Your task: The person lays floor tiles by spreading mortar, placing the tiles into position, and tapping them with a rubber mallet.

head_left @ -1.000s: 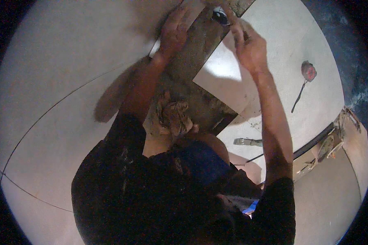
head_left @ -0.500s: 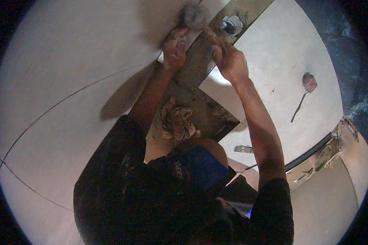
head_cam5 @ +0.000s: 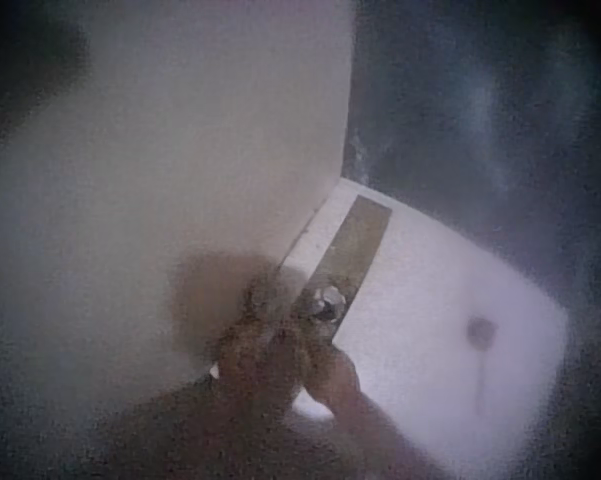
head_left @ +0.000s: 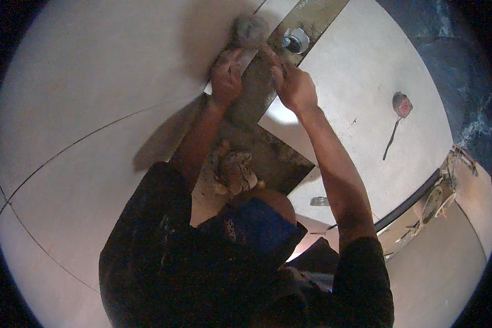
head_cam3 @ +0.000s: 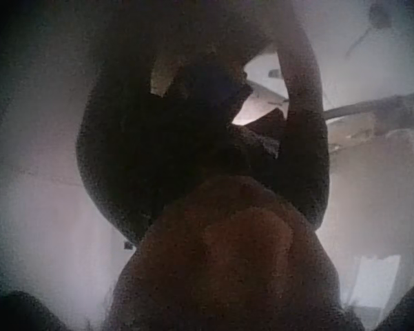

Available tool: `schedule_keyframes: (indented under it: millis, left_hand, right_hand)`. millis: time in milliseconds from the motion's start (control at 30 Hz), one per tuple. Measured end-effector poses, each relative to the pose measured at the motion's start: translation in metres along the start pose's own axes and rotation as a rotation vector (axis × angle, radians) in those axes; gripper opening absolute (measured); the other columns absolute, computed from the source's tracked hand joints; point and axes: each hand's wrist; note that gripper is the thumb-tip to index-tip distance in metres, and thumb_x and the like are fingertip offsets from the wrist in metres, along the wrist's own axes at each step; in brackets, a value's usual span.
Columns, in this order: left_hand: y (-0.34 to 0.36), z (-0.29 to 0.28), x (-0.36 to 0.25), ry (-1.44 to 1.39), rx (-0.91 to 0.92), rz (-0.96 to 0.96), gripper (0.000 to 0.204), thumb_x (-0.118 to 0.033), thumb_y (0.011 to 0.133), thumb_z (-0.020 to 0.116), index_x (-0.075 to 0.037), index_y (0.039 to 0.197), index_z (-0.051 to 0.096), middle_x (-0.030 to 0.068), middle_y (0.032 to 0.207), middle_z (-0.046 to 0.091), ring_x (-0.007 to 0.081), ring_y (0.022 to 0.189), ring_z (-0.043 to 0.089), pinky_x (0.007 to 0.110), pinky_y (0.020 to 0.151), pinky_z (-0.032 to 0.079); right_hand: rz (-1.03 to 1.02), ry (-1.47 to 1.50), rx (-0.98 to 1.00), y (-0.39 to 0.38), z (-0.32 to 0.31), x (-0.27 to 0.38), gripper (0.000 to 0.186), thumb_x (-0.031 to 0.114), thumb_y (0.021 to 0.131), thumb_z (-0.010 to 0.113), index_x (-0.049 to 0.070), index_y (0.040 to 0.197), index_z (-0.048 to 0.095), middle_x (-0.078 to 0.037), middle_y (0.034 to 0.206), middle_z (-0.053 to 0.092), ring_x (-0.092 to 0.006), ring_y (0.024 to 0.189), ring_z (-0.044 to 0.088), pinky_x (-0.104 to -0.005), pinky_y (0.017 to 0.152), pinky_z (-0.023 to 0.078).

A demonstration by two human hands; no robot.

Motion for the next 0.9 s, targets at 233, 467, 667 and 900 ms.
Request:
schedule_keyframes:
  millis: [233, 467, 667, 900]
  left_hand:
    - [0.001, 0.009, 0.01, 0.063, -0.083, 0.086, 0.034, -0.013, 0.094, 0.057, 0.002, 0.124, 0.062, 0.0252, 0.121, 0.064, 0.0416, 0.111, 0.062, 0.046, 0.099, 0.049]
    - [0.012, 0.014, -0.027, 0.062, -0.056, 0.016, 0.035, -0.013, 0.09, 0.063, 0.002, 0.122, 0.062, 0.0245, 0.118, 0.065, 0.0412, 0.11, 0.063, 0.046, 0.097, 0.05]
    - [0.005, 0.009, -0.051, 0.078, 0.08, -0.012, 0.033, -0.013, 0.09, 0.064, 0.001, 0.12, 0.064, 0.0231, 0.116, 0.066, 0.0395, 0.106, 0.064, 0.045, 0.093, 0.052]
    - [-0.063, -0.018, -0.069, -0.127, 0.283, -0.127, 0.025, -0.013, 0.092, 0.063, -0.002, 0.114, 0.067, 0.0216, 0.109, 0.068, 0.0391, 0.098, 0.067, 0.044, 0.088, 0.054]
  right_hand:
    - [-0.087, 0.107, -0.129, -0.016, -0.018, -0.016, 0.038, 0.032, 0.1, 0.06, 0.006, 0.129, 0.063, -0.021, 0.099, 0.073, -0.0356, 0.088, 0.072, -0.0455, 0.076, 0.055]
    - [0.163, 0.11, -0.279, -0.077, -0.08, -0.09, 0.041, 0.029, 0.102, 0.059, 0.003, 0.133, 0.057, -0.017, 0.108, 0.074, -0.0221, 0.094, 0.071, -0.0358, 0.075, 0.056]
    - [0.161, -0.347, -0.507, -0.109, -0.106, -0.151, 0.035, 0.024, 0.102, 0.057, 0.004, 0.13, 0.057, -0.023, 0.106, 0.072, -0.0373, 0.095, 0.073, -0.0429, 0.077, 0.057]
    - [0.233, -0.496, -0.461, -0.111, -0.104, -0.172, 0.041, 0.02, 0.096, 0.06, 0.001, 0.133, 0.053, -0.021, 0.116, 0.065, -0.0399, 0.106, 0.064, -0.0468, 0.087, 0.053]
Point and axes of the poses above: each hand's wrist, its own y-axis towards the middle knuckle, its own z-axis out of the palm, x = y × z
